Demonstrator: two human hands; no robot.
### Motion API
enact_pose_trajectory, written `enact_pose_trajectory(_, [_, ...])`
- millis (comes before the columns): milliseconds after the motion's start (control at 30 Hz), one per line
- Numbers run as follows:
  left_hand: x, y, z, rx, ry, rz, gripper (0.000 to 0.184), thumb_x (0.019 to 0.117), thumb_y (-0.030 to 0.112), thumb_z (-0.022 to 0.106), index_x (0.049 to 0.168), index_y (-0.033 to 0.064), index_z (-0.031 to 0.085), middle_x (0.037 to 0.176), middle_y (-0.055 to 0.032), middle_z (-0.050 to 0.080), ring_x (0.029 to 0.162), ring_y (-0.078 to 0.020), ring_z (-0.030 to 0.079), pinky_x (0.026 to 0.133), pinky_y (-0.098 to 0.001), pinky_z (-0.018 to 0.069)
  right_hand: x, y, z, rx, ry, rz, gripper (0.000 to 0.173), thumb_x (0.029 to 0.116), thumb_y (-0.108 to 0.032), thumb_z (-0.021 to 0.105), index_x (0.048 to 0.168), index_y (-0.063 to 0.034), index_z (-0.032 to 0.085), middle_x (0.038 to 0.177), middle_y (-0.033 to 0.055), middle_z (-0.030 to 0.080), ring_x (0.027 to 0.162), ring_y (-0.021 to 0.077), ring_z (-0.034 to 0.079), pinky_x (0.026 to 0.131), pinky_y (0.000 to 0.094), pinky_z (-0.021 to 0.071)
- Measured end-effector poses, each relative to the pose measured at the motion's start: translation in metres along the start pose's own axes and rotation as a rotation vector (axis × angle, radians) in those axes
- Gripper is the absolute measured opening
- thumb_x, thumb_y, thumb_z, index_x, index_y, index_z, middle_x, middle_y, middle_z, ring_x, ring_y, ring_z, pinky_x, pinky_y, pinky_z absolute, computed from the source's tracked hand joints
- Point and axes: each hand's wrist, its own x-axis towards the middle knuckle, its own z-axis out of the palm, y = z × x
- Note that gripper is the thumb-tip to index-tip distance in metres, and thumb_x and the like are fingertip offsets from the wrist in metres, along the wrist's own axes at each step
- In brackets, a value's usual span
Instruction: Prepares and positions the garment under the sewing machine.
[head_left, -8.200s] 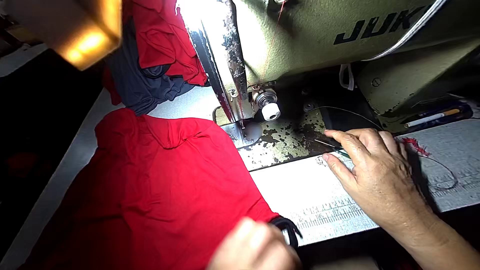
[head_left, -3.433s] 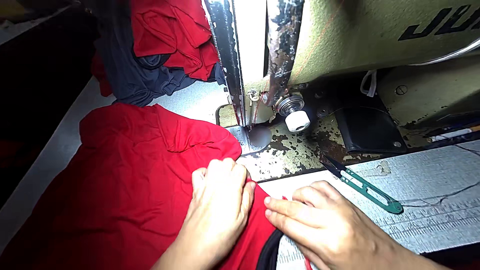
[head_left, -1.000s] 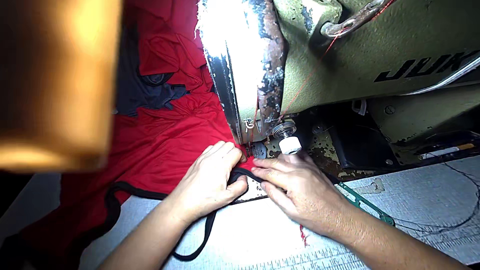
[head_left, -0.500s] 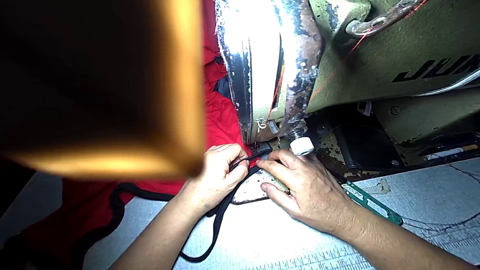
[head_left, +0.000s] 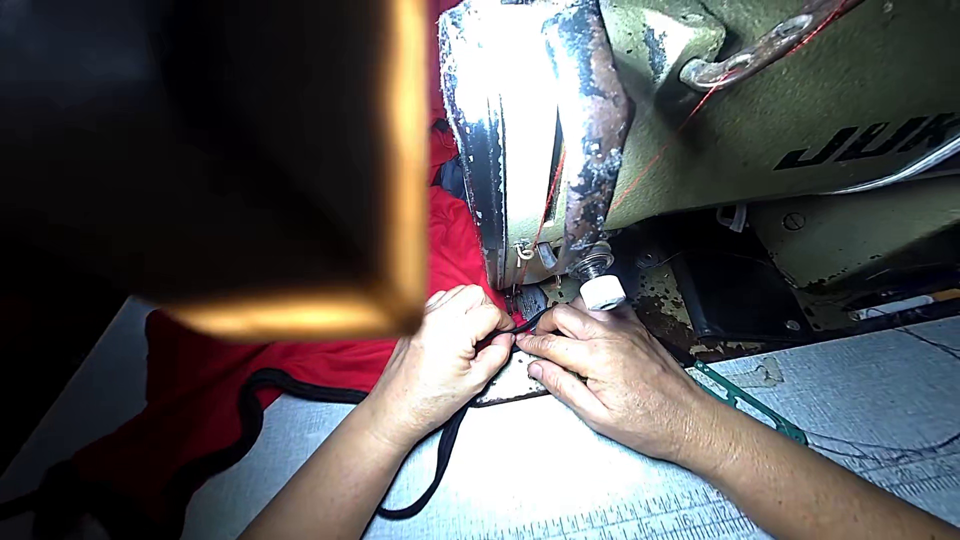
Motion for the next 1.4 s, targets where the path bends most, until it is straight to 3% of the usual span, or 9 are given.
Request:
enact_pose_trajectory(267, [-0.002,0.001,0.006,0.032,-0.053,0.006,0.017,0.0902,0.016,0.060,0.088,0.0136,0.077,0.083,0.0060,0.062,0.085,-0.0035,0.060,0.077,-0.0189,0.0491,0.000,-0.001,-0.003,-0.029,-0.013,-0.014,0.034,0.1035,-0.037,0.048,0.110,-0.0275,0.080,0.092,-0.0082,0.064,0.093,0.0102,0.059,0.089,0.0377,0.0424])
enact_pose_trajectory(533, [-0.004,0.006,0.003,0.197,-0.115,0.136,0.022,0.0926,0.014,0.056,0.090,0.0122,0.078,0.082,0.0018,0.061,0.083,-0.0114,0.061,0.074,-0.0241,0.0510,-0.003,0.000,-0.001,0.008,0.020,-0.030,0.033,0.1023,-0.034,0.050,0.110,-0.0256,0.081,0.090,-0.0085,0.064,0.092,0.0087,0.059,0.090,0.0365,0.0427])
enact_pose_trajectory(667, [-0.009,0.007,0.001,0.239,-0.141,0.186,0.025,0.0949,0.014,0.054,0.098,0.0119,0.079,0.081,0.0006,0.060,0.081,-0.0153,0.058,0.069,-0.0267,0.0475,-0.004,0.003,0.002,0.108,0.086,0.028,0.025,0.0974,-0.031,0.058,0.099,-0.0238,0.081,0.091,-0.0097,0.068,0.092,0.0044,0.063,0.088,0.0327,0.0480])
enact_pose_trajectory(767, [-0.010,0.007,0.000,0.225,-0.151,0.189,0.027,0.0958,0.017,0.053,0.100,0.0123,0.080,0.082,0.0013,0.061,0.082,-0.0148,0.058,0.070,-0.0263,0.0478,-0.003,0.004,0.004,0.110,0.125,0.064,0.014,0.0924,-0.025,0.061,0.088,-0.0195,0.073,0.084,-0.0082,0.065,0.083,0.0041,0.062,0.079,0.0271,0.0490])
enact_pose_trajectory(933, [-0.006,0.005,0.002,0.193,-0.127,0.125,0.023,0.0935,0.022,0.055,0.090,0.0147,0.077,0.083,0.0028,0.060,0.085,-0.0136,0.058,0.069,-0.0264,0.0468,0.001,0.000,0.004,0.044,0.092,0.127,0.018,0.0922,-0.022,0.060,0.100,-0.0186,0.076,0.089,-0.0037,0.065,0.086,0.0101,0.063,0.079,0.0291,0.0514])
enact_pose_trajectory(1000, [-0.003,0.006,0.004,0.196,-0.108,0.124,0.021,0.0928,0.021,0.057,0.084,0.0129,0.074,0.081,0.0016,0.059,0.082,-0.0137,0.058,0.066,-0.0255,0.0478,0.002,-0.001,0.005,0.017,0.081,0.128,0.020,0.0940,-0.022,0.058,0.098,-0.0179,0.077,0.089,-0.0021,0.064,0.086,0.0119,0.063,0.079,0.0297,0.0517])
enact_pose_trajectory(1200, [-0.003,0.006,0.007,0.203,-0.078,0.098,0.023,0.0912,0.027,0.060,0.087,0.0106,0.076,0.083,-0.0007,0.064,0.084,-0.0146,0.062,0.071,-0.0257,0.0507,0.011,-0.005,0.004,-0.130,0.002,0.124,0.017,0.1001,-0.020,0.053,0.095,-0.0120,0.068,0.086,0.0033,0.061,0.083,0.0182,0.065,0.076,0.0337,0.0535])
enact_pose_trajectory(1300, [-0.002,0.008,0.008,0.253,-0.064,0.070,0.027,0.0907,0.033,0.062,0.087,0.0103,0.074,0.081,-0.0012,0.062,0.082,-0.0162,0.062,0.068,-0.0286,0.0513,0.014,-0.003,0.000,0.011,-0.039,0.168,0.020,0.1023,-0.024,0.050,0.101,-0.0140,0.067,0.090,0.0016,0.060,0.086,0.0156,0.063,0.079,0.0350,0.0504])
enact_pose_trajectory(1400, [0.001,0.009,0.012,0.297,-0.027,0.098,0.022,0.0910,0.025,0.060,0.086,0.0069,0.072,0.081,-0.0046,0.063,0.080,-0.0201,0.064,0.066,-0.0316,0.0523,0.013,-0.002,-0.002,0.106,-0.039,0.212,0.021,0.1030,-0.026,0.048,0.101,-0.0161,0.066,0.089,-0.0015,0.059,0.085,0.0117,0.060,0.078,0.0329,0.0482])
